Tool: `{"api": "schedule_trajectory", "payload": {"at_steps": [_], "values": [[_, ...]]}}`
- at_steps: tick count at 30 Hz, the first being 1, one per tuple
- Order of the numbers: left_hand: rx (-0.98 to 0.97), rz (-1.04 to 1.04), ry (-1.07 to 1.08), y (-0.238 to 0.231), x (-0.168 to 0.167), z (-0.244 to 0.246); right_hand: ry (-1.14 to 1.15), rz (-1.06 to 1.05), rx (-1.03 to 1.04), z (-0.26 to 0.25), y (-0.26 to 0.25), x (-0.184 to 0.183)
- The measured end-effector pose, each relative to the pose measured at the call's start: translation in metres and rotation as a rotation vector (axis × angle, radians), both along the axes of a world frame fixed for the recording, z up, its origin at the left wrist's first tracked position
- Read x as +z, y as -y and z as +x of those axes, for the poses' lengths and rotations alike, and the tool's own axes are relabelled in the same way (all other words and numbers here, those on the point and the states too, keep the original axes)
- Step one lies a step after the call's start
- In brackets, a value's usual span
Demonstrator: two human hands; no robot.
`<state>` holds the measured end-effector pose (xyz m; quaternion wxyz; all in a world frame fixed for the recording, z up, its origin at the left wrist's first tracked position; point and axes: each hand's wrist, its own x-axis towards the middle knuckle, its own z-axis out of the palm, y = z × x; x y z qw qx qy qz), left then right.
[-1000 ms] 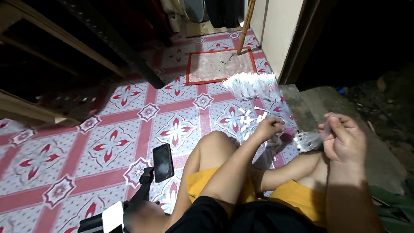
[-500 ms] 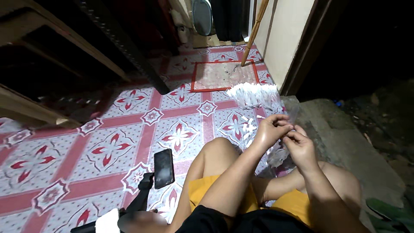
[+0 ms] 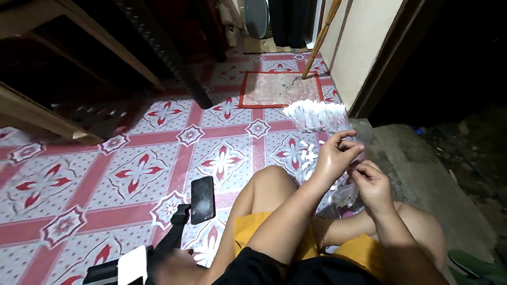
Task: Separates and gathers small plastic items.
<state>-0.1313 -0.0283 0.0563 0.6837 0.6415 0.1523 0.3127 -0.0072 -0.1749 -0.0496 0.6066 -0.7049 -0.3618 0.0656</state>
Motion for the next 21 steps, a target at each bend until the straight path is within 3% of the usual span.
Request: {"api": "schedule_trajectory", "payload": {"at_steps": [14,21], "values": [[-0.063,0.122,0.056,0.012,0.002,0.0,-0.102,0.194,0.058,0.007,0.01,0.015],[0.003,0.412,0.143,0.011,-0.026,0.019,-0.082,0.385,0.238,0.034,0.026,0.013]]}}
